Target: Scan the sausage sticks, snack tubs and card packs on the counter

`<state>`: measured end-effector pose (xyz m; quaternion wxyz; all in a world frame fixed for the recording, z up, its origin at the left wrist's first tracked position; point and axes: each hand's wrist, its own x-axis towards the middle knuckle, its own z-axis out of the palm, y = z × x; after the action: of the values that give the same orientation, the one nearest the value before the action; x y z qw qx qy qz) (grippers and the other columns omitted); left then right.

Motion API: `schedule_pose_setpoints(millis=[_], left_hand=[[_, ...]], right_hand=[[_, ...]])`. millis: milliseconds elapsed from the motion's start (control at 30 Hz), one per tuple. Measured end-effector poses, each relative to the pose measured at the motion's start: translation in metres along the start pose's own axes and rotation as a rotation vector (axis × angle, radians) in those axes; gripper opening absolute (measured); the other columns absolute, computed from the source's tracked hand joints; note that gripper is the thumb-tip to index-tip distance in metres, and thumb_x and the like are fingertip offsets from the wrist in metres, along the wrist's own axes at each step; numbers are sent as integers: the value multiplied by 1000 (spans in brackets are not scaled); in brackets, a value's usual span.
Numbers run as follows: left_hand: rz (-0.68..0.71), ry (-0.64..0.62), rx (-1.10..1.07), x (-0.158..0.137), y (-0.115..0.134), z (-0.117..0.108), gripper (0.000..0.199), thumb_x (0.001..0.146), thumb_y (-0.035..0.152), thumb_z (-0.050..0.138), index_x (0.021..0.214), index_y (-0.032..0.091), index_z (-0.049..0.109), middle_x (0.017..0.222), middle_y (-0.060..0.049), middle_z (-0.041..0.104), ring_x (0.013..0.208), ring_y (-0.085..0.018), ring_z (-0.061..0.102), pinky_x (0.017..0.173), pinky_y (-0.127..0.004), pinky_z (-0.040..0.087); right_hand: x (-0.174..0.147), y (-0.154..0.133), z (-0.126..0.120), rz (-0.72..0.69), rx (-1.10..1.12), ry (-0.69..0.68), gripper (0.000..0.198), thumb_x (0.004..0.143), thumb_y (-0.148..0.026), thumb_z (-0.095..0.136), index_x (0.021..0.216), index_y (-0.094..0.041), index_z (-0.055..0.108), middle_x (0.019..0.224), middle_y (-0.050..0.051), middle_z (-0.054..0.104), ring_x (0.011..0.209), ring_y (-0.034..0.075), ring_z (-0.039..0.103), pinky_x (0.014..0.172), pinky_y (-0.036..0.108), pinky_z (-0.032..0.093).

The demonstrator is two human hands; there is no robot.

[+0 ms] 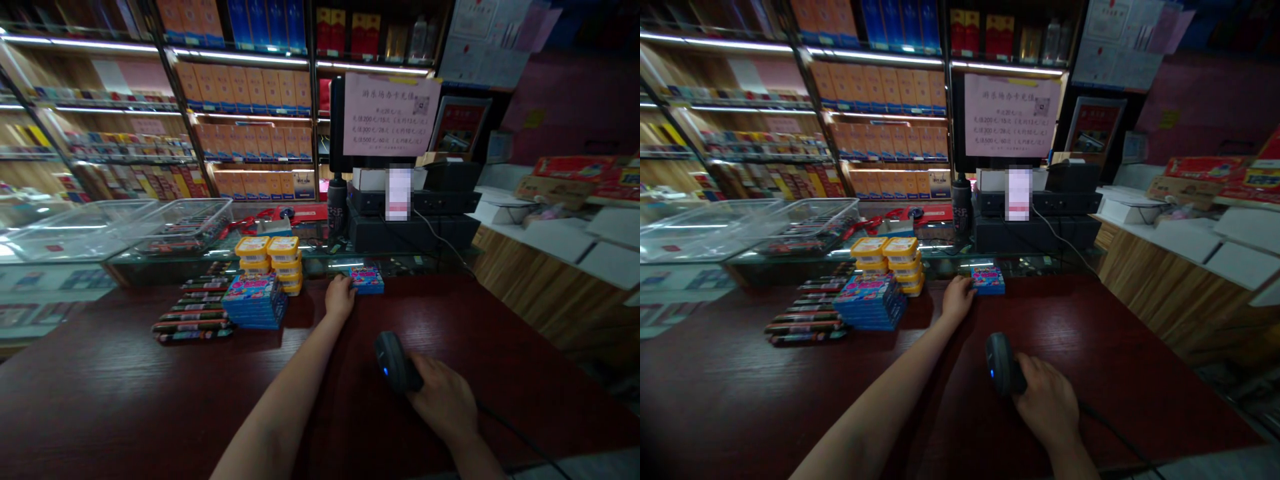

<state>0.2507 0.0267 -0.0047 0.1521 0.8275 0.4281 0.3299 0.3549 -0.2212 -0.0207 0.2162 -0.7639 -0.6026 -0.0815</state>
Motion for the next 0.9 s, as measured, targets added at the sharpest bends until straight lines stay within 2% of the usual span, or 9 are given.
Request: schedule_pose_setpoints(millis=[133, 300, 400, 467, 567, 633, 833, 900], left_hand=[[125, 74, 51, -20, -6, -31, 29, 83, 19, 54, 110, 21, 64, 102, -8, 60, 96, -21, 54, 86, -32, 44], [217, 170, 248, -51, -15, -91, 30, 87, 20, 46, 111, 23, 64, 106, -8, 60, 99, -23, 51, 88, -36, 41], [159, 255, 403, -69, -21, -125, 34, 88, 22, 44, 115, 26, 62, 114, -10, 59, 102, -26, 50, 92, -40, 39], [34, 321, 497, -79, -26, -140, 37, 87, 23, 45, 120, 24, 59, 122, -12, 55, 106, -29, 49, 92, -43, 38], [-160, 388, 592, -90, -34, -153, 44, 83, 27, 52, 126, 18, 54, 130, -17, 48, 112, -36, 46, 91, -48, 37], [-194, 385, 621, -96, -38, -157, 46, 81, 30, 56, 125, 17, 54, 129, -19, 48, 113, -37, 44, 91, -48, 38], [-70, 358, 618, -107, -53, -168, 23, 83, 23, 53, 102, 23, 65, 111, -12, 57, 103, -29, 49, 92, -42, 41], [-12, 362, 582, -110, -58, -173, 23, 84, 18, 48, 94, 24, 67, 104, -9, 59, 99, -26, 51, 90, -39, 42]], right_hand=[[-3, 2, 2, -12, 6, 11, 25, 77, -18, 49, 100, -23, 60, 93, 2, 71, 84, 18, 64, 77, 28, 44], [-6, 2, 4, -21, -47, 39, 26, 79, -21, 48, 102, -23, 61, 97, 3, 71, 85, 20, 65, 74, 30, 45], [-8, 1, 3, -22, -57, 48, 25, 80, -21, 46, 100, -24, 61, 94, 1, 72, 81, 19, 67, 70, 29, 46], [-8, 0, 2, -28, -59, 54, 24, 79, -22, 46, 99, -25, 60, 91, 0, 72, 79, 19, 67, 68, 29, 46], [-9, -1, 1, -47, -70, 66, 25, 79, -23, 46, 99, -25, 61, 89, 1, 72, 77, 20, 67, 66, 29, 46], [-10, 0, 1, -62, -71, 75, 26, 79, -25, 46, 101, -24, 61, 89, 2, 72, 77, 20, 67, 65, 30, 46], [-11, 2, 5, -52, -91, 74, 27, 81, -27, 45, 101, -23, 62, 92, 2, 72, 78, 21, 67, 66, 32, 47], [-11, 3, 7, -46, -100, 67, 27, 80, -26, 45, 102, -24, 62, 93, 2, 72, 78, 21, 67, 66, 32, 47]])
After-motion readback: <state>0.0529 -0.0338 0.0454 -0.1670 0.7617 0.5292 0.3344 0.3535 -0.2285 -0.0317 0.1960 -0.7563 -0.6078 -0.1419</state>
